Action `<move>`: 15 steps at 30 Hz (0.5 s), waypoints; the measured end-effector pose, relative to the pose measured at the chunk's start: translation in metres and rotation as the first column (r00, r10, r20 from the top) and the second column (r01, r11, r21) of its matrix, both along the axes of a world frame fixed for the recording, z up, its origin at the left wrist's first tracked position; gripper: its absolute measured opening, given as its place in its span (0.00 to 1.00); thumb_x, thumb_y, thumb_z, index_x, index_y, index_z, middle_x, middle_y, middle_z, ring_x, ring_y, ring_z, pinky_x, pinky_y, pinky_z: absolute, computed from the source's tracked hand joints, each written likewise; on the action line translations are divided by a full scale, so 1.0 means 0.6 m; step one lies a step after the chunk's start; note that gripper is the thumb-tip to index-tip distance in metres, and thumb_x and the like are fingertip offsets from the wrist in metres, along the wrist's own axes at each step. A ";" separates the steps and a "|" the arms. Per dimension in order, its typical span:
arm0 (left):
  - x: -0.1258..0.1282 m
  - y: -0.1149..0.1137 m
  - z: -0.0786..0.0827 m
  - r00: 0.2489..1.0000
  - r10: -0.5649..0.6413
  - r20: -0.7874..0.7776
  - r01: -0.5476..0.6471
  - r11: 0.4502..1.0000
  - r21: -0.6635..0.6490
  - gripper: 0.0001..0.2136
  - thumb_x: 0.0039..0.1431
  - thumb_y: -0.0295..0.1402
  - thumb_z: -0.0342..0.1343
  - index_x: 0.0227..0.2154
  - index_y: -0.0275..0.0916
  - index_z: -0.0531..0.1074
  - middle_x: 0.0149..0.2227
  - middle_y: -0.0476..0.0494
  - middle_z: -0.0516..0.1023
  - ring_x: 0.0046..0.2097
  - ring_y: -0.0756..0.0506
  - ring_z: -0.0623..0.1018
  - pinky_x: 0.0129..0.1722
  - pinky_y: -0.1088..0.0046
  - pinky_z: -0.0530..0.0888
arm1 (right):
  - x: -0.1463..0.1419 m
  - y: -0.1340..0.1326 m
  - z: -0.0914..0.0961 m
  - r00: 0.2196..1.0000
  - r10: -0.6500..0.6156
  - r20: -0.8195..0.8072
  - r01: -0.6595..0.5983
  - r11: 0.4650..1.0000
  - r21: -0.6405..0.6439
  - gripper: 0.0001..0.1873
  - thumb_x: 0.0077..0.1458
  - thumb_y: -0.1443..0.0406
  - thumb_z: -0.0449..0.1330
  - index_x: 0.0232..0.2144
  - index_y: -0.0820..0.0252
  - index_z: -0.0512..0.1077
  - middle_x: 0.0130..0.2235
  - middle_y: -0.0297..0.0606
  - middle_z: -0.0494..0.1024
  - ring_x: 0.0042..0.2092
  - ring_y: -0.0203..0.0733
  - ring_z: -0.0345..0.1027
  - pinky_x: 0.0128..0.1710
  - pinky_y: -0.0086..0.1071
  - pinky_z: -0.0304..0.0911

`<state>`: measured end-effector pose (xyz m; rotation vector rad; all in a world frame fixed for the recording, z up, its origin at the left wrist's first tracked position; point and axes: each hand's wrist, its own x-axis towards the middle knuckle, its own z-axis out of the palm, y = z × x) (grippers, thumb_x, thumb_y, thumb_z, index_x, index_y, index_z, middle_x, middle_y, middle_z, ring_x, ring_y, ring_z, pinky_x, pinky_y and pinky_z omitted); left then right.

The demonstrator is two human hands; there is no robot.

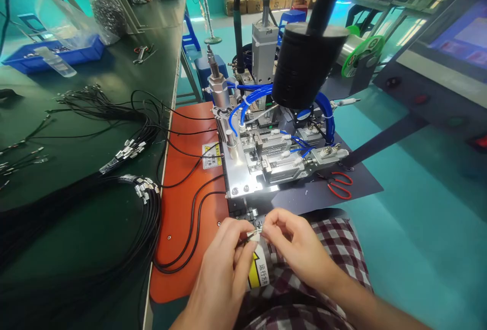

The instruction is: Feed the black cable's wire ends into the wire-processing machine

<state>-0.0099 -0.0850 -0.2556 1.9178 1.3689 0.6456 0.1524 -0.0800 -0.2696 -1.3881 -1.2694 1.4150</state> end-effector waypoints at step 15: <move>-0.025 0.045 -0.027 0.955 -0.193 -0.224 0.239 0.950 0.202 0.16 0.60 0.21 0.41 0.45 0.37 0.70 0.36 0.43 0.69 0.34 0.48 0.75 0.34 0.76 0.74 | 0.012 0.046 -0.044 0.992 0.060 -0.107 -0.073 0.990 -0.122 0.16 0.56 0.55 0.56 0.24 0.60 0.64 0.23 0.28 0.65 0.24 0.33 0.56 0.25 0.28 0.52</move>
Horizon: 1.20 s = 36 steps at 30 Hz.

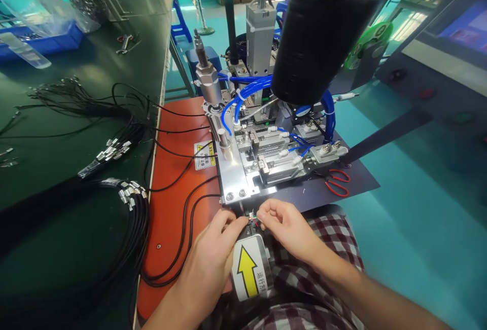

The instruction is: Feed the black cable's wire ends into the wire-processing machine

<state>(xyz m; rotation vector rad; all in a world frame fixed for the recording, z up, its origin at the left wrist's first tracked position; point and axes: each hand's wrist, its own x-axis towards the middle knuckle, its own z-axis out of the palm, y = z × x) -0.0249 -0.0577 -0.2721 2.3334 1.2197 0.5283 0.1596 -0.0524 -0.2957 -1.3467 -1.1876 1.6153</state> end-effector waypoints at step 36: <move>-0.005 -0.010 -0.003 0.991 0.032 0.132 -0.027 0.999 -0.043 0.16 0.62 0.20 0.44 0.47 0.41 0.68 0.39 0.45 0.69 0.37 0.51 0.75 0.36 0.80 0.71 | 0.006 0.001 -0.003 1.000 0.029 -0.008 -0.028 0.998 0.062 0.10 0.61 0.62 0.54 0.28 0.59 0.65 0.24 0.27 0.67 0.23 0.31 0.55 0.24 0.28 0.52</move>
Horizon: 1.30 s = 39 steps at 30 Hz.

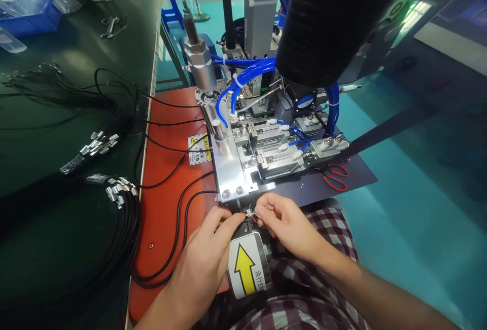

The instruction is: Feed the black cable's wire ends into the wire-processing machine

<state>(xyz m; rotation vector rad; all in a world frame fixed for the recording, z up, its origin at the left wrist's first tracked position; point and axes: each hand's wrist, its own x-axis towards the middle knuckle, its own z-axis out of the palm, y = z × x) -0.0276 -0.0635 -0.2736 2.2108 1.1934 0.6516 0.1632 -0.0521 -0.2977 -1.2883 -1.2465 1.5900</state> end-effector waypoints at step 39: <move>0.042 -0.016 0.078 0.855 0.436 0.281 0.122 0.358 -0.926 0.09 0.54 0.37 0.59 0.35 0.37 0.75 0.22 0.54 0.63 0.25 0.53 0.57 0.24 0.78 0.53 | 0.046 -0.067 0.022 0.844 -0.142 0.516 -0.415 0.437 0.798 0.11 0.58 0.72 0.53 0.43 0.55 0.66 0.31 0.34 0.80 0.27 0.37 0.70 0.28 0.34 0.57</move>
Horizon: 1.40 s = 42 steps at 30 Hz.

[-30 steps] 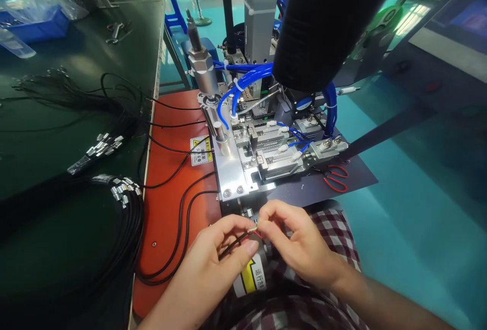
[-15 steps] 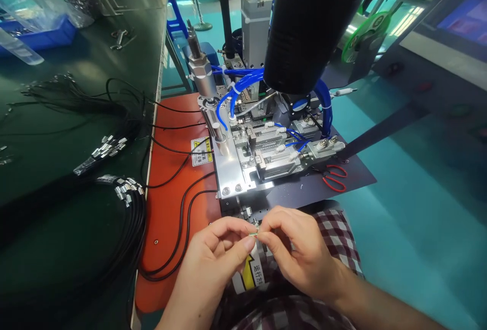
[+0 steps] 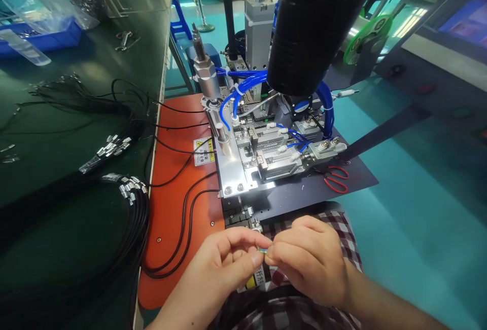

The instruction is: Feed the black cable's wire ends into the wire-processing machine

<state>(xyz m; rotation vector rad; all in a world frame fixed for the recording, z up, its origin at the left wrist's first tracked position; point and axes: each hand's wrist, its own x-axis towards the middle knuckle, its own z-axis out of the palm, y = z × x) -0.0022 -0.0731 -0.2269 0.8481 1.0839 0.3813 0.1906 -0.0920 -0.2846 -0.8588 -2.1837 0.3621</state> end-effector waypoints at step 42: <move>0.021 -0.013 -0.016 0.974 0.212 -0.082 -0.169 0.916 0.363 0.07 0.57 0.36 0.57 0.28 0.38 0.69 0.30 0.50 0.68 0.29 0.52 0.65 0.27 0.80 0.64 | -0.053 0.004 0.031 0.750 -0.489 -0.446 -0.352 0.276 -0.894 0.18 0.57 0.52 0.56 0.27 0.58 0.61 0.22 0.25 0.59 0.23 0.31 0.49 0.22 0.26 0.46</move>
